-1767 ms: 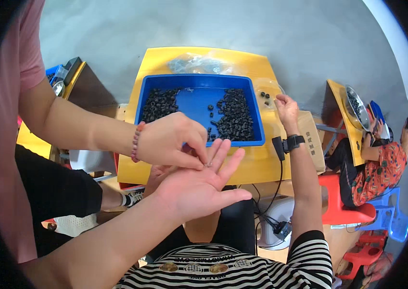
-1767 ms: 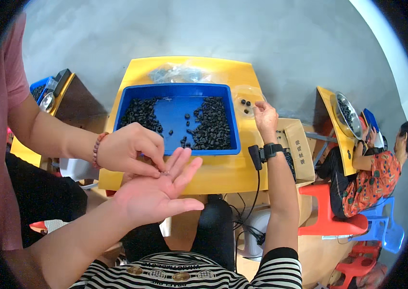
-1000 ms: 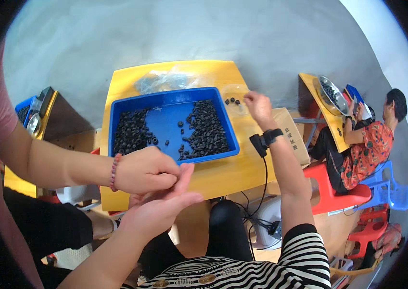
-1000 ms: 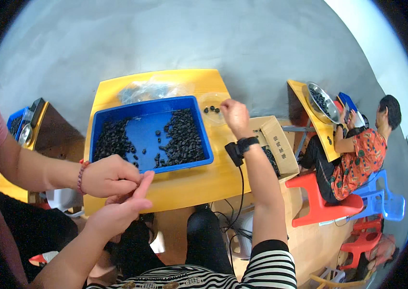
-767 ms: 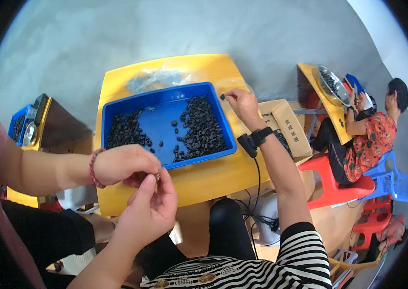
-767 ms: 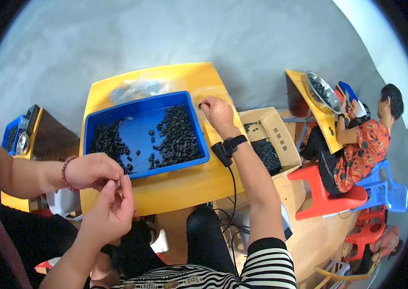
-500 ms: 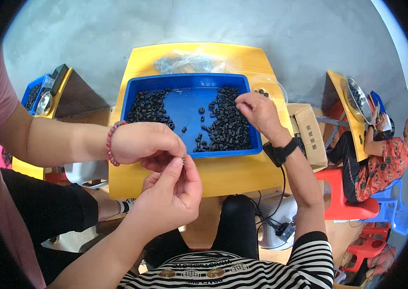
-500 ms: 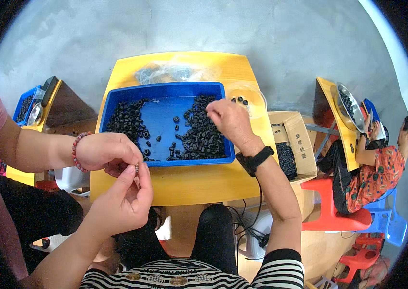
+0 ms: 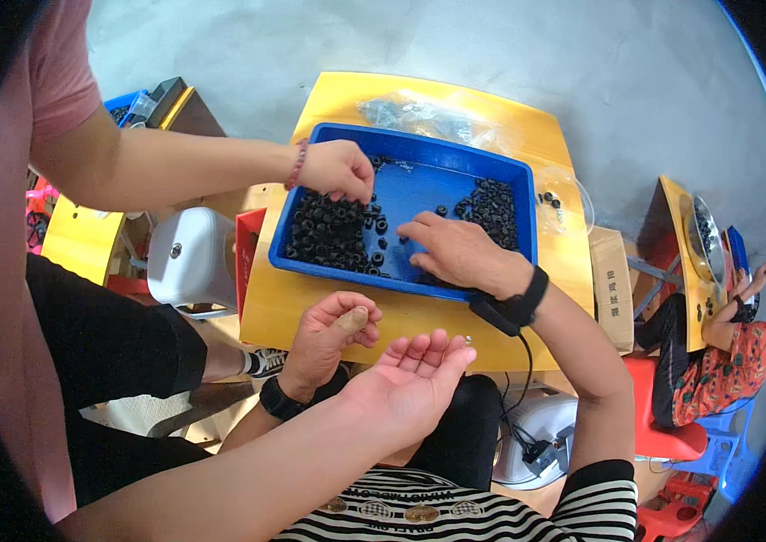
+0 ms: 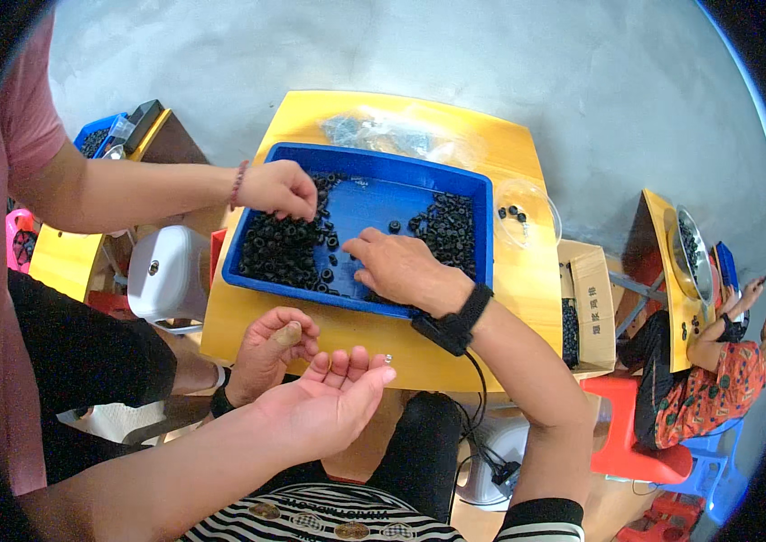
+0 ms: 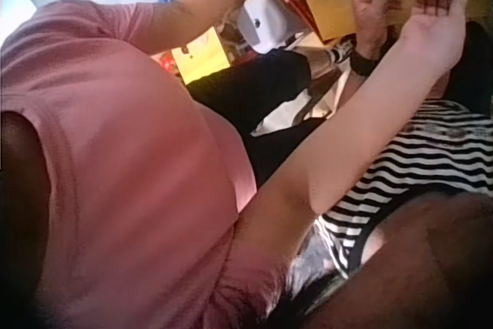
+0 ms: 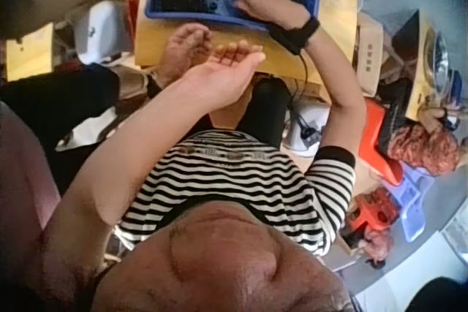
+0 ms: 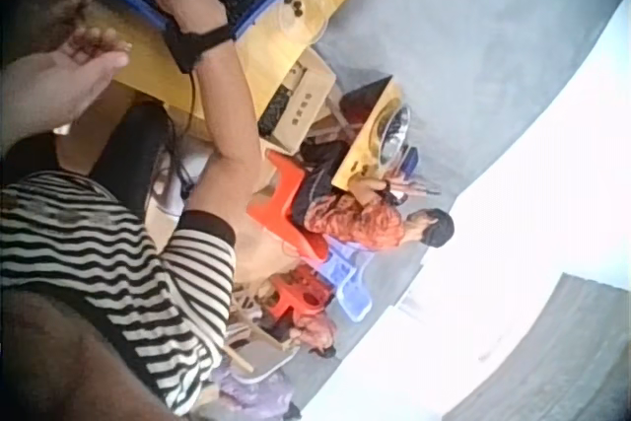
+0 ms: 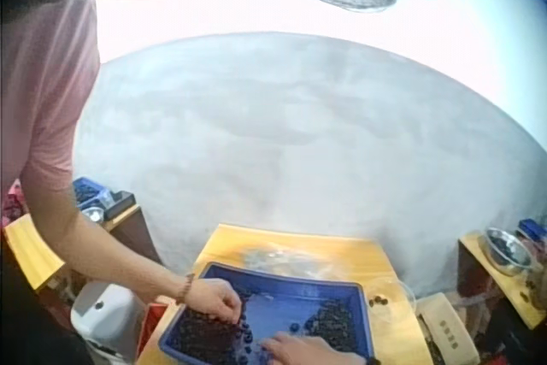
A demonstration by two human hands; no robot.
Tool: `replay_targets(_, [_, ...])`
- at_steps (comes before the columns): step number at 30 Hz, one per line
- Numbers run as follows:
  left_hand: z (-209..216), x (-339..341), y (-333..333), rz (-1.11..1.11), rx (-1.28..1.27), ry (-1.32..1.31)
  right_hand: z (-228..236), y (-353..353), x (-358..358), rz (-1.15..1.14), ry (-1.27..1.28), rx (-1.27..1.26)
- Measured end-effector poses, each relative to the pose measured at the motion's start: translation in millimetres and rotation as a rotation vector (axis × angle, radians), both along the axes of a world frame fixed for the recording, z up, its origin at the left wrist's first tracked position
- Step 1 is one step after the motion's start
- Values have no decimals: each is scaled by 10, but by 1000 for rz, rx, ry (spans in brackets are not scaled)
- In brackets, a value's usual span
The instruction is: Assembling small black plastic components by hand into finished units.
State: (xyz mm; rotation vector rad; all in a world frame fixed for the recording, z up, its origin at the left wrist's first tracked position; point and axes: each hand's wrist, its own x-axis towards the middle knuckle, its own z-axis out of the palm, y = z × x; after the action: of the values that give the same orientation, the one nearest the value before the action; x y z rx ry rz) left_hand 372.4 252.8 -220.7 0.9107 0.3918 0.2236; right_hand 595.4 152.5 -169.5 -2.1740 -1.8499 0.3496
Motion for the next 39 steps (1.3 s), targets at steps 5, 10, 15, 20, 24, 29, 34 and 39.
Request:
replay_targets(5, [-9,-86,39,13,4,-1,-265,347,-14,-55,-14,23])
replay_targets(10, [98,-69,107,37,47,-14,-305,600,61,-3,-71,17])
replay_targets(15, [157,15,133,52,40,-41,-253,533,82,7,-152,-42])
replay_targets(20, [272,64,127,100,76,-32,83,173,-287,-244,659,354])
replay_targets(24, [356,235,44,66,94,-34,157,-166,-554,-340,907,504])
replay_targets(29, [424,298,-46,-89,-95,-109,155,-327,-813,-327,929,632])
replay_targets(34, [183,169,-156,1,-1453,502,68,-336,-966,-366,1029,614])
replay_targets(39, [-352,145,-62,57,-1516,524,144,-478,-932,-283,951,560])
